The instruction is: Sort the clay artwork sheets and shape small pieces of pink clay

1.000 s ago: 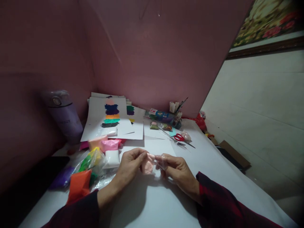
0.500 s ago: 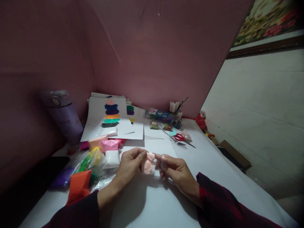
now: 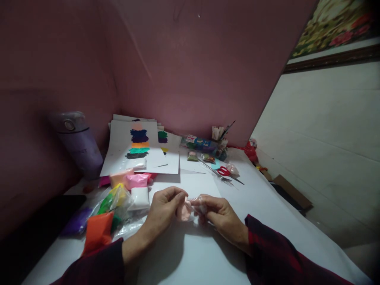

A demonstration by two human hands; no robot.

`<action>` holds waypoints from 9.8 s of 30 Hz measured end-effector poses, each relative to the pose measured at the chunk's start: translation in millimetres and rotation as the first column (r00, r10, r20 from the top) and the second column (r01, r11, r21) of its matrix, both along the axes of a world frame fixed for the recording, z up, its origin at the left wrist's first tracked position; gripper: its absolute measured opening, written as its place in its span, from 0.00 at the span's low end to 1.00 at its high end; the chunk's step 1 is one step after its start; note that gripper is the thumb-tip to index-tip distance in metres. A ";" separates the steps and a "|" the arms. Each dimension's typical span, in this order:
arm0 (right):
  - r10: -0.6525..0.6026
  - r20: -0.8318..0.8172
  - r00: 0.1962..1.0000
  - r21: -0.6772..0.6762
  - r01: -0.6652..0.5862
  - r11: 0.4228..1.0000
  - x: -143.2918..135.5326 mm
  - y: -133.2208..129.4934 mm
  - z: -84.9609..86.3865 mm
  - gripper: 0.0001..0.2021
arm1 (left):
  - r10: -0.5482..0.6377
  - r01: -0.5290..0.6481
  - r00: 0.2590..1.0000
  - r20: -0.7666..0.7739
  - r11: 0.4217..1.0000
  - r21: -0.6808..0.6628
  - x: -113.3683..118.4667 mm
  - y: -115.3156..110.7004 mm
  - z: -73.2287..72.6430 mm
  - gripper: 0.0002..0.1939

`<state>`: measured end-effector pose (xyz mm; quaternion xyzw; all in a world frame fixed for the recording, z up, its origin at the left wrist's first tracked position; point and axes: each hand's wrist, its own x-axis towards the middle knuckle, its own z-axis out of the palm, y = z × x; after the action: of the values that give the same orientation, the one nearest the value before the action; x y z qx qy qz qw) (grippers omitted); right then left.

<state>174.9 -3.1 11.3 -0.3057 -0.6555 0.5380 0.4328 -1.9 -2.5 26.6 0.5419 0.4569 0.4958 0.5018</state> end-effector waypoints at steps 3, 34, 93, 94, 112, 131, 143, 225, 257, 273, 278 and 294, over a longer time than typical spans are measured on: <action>-0.084 -0.021 0.996 0.036 0.084 0.996 -1.4 -2.1 0.7 0.07 | 0.017 -0.017 1.000 0.003 1.000 0.025 0.2 -0.1 2.1 0.13; -0.146 0.072 0.987 0.168 0.132 0.977 -0.7 -11.8 6.9 0.21 | 0.337 -0.093 0.887 -0.316 0.800 0.593 1.5 -28.4 15.0 0.04; -0.214 0.116 0.970 -0.154 0.230 0.961 -1.4 -6.0 -6.4 0.23 | -0.329 0.340 0.936 -0.125 0.937 0.079 1.7 -9.2 -4.2 0.10; -0.216 0.109 0.970 -0.152 0.231 0.961 -1.8 -6.0 -6.0 0.23 | -0.326 0.338 0.936 -0.133 0.937 0.084 2.0 -9.6 -4.2 0.10; -0.348 0.151 0.925 0.040 0.346 0.937 -5.6 -10.3 0.8 0.20 | -0.255 0.263 0.959 -0.127 0.963 0.051 10.1 -16.5 4.4 0.05; -0.415 0.131 0.900 0.093 0.406 0.909 -5.3 -9.9 -1.8 0.17 | -0.249 0.257 0.961 -0.120 0.965 0.060 11.3 -14.9 -2.6 0.12; -0.408 0.103 0.907 0.149 0.391 0.908 -12.7 -18.7 1.2 0.18 | -0.215 0.264 0.928 -0.304 0.956 0.129 11.0 -16.8 -7.0 0.07; -0.433 0.335 0.837 0.622 0.149 0.769 -3.6 -19.9 -3.9 0.11 | -0.543 0.575 0.818 0.191 0.757 -0.310 1.3 -5.6 -5.4 0.22; -0.426 0.297 0.855 0.496 0.243 0.834 -2.7 -15.6 3.1 0.12 | -0.482 0.462 0.876 0.019 0.826 -0.324 2.9 -5.3 -2.8 0.20; -0.400 0.246 0.883 0.420 0.275 0.865 -9.6 -20.7 2.8 0.14 | -0.470 0.448 0.880 -0.074 0.871 -0.202 10.3 -15.2 -10.1 0.17; -0.332 0.214 0.919 0.292 0.264 0.919 -4.7 -17.8 3.8 0.14 | -0.516 0.538 0.843 0.153 0.802 -0.257 6.7 -7.9 -2.6 0.16; -0.458 0.161 0.874 0.224 0.420 0.880 1.3 -13.3 3.4 0.15 | -0.184 0.217 0.964 0.193 0.962 -0.167 -8.3 8.7 -3.5 0.17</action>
<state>176.2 -16.4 14.7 -0.4610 -0.6566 0.3280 0.4988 -10.2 6.2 23.1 0.4904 0.3979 0.4428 0.6365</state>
